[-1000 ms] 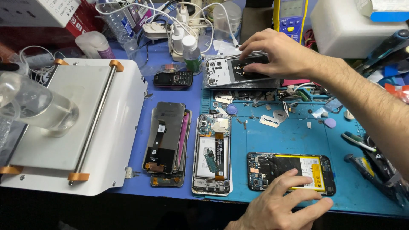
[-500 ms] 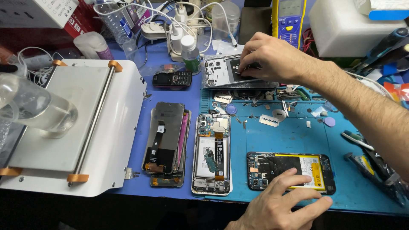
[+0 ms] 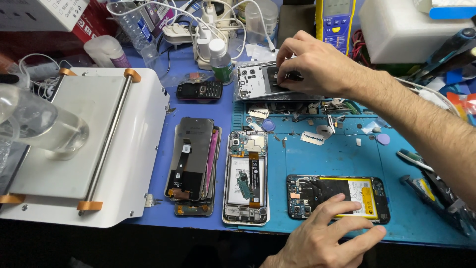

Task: The person repairs a disassembled smartphone at a cluttered workbench. They handle a replacement battery, press it into the phone body, pry at internal components with a spudger, use tweezers on small parts, lift the frame to reposition the phone, and wipe parts with a cloth.

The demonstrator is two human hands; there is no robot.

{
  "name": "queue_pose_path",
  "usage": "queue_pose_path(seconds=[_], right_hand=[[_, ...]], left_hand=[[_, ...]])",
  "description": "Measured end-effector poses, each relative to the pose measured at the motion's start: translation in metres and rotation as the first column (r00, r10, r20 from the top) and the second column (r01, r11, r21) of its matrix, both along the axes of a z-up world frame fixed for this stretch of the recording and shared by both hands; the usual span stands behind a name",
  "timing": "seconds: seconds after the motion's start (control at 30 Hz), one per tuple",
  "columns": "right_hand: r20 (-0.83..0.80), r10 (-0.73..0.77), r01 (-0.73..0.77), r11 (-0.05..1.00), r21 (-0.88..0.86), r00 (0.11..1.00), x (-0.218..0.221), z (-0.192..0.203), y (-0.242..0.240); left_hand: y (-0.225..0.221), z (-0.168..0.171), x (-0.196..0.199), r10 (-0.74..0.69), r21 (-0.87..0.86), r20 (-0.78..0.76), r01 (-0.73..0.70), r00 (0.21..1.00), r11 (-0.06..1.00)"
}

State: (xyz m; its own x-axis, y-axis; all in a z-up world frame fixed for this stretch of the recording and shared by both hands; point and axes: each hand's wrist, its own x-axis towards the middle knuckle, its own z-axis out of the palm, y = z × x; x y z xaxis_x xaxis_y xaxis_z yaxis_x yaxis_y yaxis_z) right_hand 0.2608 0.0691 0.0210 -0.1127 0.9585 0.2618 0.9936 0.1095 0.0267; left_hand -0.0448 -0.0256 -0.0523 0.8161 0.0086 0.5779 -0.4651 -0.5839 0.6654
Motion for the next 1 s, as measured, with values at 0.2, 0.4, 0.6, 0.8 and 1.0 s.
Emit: queue_pose_path(seconds=[0.2, 0.4, 0.6, 0.8, 1.0], right_hand=[[0.009, 0.035, -0.035, 0.999, 0.024, 0.999, -0.004, 0.000, -0.001], [0.020, 0.039, -0.040, 0.999, 0.032, 0.999, -0.002, -0.001, -0.001], [-0.195, 0.106, -0.067, 0.978, 0.196, 0.975, -0.018, 0.027, -0.020], [-0.517, 0.061, 0.142, 0.928, 0.344, 0.854, -0.051, 0.044, -0.069], [-0.790, -0.300, 0.431, 0.901, -0.050, 0.535, -0.098, 0.044, -0.150]], left_hand=[[0.000, -0.004, 0.000, -0.011, 0.033, -0.009, 0.011, 1.000, 0.999], [0.003, 0.003, 0.001, 0.009, 0.030, 0.053, -0.011, 0.999, 0.999], [0.005, 0.012, 0.000, 0.011, 0.021, 0.048, -0.012, 0.999, 1.000], [0.006, 0.016, -0.003, 0.001, -0.008, 0.007, 0.000, 1.000, 1.000], [0.010, 0.029, -0.003, 0.015, -0.031, 0.000, -0.015, 1.000, 0.999]])
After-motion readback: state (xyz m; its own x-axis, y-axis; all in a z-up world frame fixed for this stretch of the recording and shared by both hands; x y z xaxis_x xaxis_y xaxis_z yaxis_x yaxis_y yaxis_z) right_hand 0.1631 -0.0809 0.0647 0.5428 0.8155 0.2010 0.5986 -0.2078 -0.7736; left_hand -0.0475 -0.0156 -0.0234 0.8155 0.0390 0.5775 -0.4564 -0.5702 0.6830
